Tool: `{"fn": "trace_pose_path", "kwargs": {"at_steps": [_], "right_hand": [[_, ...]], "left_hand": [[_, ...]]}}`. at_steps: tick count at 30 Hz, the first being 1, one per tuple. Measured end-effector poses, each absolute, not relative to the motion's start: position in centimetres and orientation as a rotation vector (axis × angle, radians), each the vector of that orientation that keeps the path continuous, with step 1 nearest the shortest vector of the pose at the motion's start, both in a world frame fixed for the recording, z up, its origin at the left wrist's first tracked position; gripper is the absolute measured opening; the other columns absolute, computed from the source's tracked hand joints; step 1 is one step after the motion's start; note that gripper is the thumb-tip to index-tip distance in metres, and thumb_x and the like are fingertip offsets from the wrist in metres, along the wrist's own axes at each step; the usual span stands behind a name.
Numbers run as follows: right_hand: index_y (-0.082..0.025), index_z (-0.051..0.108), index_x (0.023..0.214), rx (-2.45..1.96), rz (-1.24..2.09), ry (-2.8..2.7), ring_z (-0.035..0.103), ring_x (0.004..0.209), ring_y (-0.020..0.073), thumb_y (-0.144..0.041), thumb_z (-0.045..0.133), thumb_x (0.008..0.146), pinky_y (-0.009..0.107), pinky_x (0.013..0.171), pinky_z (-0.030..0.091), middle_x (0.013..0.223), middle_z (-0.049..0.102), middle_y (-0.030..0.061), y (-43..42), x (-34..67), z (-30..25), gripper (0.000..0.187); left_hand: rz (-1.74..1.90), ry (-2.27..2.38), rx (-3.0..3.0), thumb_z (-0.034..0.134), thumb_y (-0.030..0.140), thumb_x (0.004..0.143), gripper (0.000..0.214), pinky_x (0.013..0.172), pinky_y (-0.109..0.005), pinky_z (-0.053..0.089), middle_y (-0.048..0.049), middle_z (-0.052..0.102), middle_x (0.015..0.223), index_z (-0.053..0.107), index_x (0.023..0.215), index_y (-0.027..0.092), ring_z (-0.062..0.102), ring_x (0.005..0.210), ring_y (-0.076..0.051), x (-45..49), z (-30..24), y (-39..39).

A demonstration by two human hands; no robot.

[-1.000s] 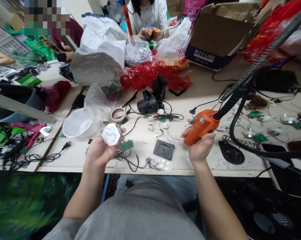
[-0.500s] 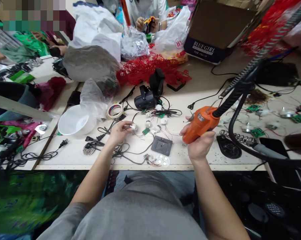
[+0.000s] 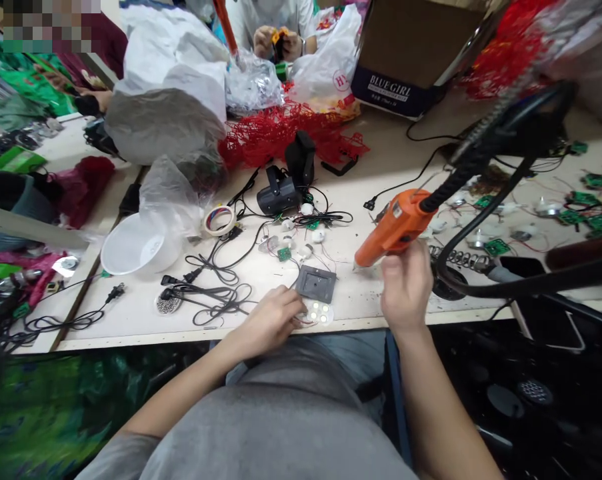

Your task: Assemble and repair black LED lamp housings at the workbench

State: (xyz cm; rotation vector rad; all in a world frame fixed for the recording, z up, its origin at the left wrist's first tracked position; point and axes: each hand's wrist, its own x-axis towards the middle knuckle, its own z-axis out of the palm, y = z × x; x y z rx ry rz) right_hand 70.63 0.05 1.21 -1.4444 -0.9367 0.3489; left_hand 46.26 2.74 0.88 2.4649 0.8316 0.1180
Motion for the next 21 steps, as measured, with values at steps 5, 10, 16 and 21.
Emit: {"fn": "trace_pose_path", "kwargs": {"at_steps": [5,10,16,21], "right_hand": [[-0.024,0.066,0.115,-1.532,0.087,-1.542,0.063,0.083,0.0207,-0.035,0.069,0.090,0.038,0.076,0.055,0.093,0.064,0.0055,-4.8,67.9,-0.6,0.028],[-0.022,0.068,0.108,-1.456,0.197,-1.843,0.061,0.086,0.0226,-0.031,0.059,0.097,0.036,0.072,0.055,0.094,0.063,0.0093,-5.3,65.2,-1.7,0.018],[-0.024,0.061,0.104,-1.385,0.824,-1.450,0.068,0.084,0.0199,-0.036,0.064,0.093,0.032,0.074,0.057,0.092,0.070,0.0044,-2.4,66.4,-1.1,0.017],[-0.022,0.064,0.102,-1.399,1.030,-1.473,0.069,0.080,0.0191,-0.034,0.070,0.085,0.031,0.071,0.056,0.089,0.071,0.0029,1.7,67.6,-0.6,0.021]], "left_hand": [[0.413,0.869,1.887,0.070,0.031,0.088,0.013,0.082,-0.031,0.047,-0.0046,0.069,0.086,0.069,0.083,0.019,0.061,0.086,-0.020,45.3,0.3,4.2],[0.440,0.848,1.289,0.079,0.053,0.077,0.041,0.068,-0.026,0.044,-0.0027,0.068,0.077,0.068,0.081,0.015,0.058,0.069,-0.014,45.1,0.1,4.7],[0.495,0.856,1.220,0.081,0.056,0.073,0.045,0.070,-0.025,0.047,-0.0027,0.069,0.078,0.064,0.081,0.015,0.061,0.072,-0.014,45.3,-0.7,4.6],[0.544,0.915,1.667,0.072,0.038,0.087,0.019,0.076,-0.027,0.051,-0.0025,0.073,0.085,0.069,0.085,0.019,0.067,0.080,-0.017,46.2,-1.5,3.8]]}}
